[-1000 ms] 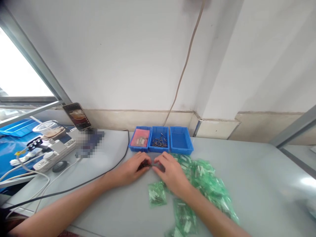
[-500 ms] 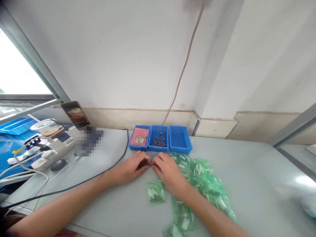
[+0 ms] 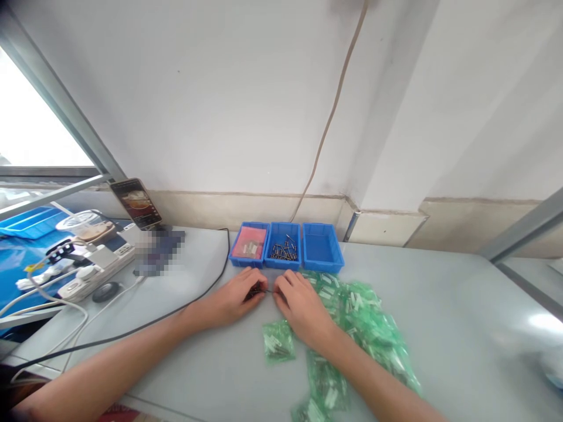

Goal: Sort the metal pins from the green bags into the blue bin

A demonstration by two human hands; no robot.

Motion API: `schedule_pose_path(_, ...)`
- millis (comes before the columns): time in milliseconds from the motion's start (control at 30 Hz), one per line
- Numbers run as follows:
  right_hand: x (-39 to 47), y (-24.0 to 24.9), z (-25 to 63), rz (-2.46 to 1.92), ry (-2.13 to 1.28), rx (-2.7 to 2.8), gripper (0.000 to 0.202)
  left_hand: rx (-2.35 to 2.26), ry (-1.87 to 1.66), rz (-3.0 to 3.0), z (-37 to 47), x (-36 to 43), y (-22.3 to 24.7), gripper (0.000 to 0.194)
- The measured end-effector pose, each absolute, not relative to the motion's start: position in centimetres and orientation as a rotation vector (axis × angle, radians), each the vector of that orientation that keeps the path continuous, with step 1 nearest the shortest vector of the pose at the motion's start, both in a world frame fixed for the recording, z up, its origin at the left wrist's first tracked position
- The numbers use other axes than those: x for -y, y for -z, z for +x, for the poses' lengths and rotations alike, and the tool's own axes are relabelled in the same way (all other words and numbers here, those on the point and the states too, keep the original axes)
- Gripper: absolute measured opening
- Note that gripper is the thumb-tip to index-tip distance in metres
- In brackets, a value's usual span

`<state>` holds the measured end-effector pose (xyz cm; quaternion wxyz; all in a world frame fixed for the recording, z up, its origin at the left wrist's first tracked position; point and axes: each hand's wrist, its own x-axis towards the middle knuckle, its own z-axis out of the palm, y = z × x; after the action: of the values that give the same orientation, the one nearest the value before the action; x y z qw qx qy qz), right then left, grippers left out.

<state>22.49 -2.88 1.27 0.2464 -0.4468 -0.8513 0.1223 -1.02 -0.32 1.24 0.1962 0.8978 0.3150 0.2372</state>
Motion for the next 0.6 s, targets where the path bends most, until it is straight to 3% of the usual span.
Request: schedule_pose_path(600,2.74,-1.11,23.01,-1.251,-0.493,2.096,0.02,-0.921,-0.688,2.562,-0.92,0.4,-1.34,0.018)
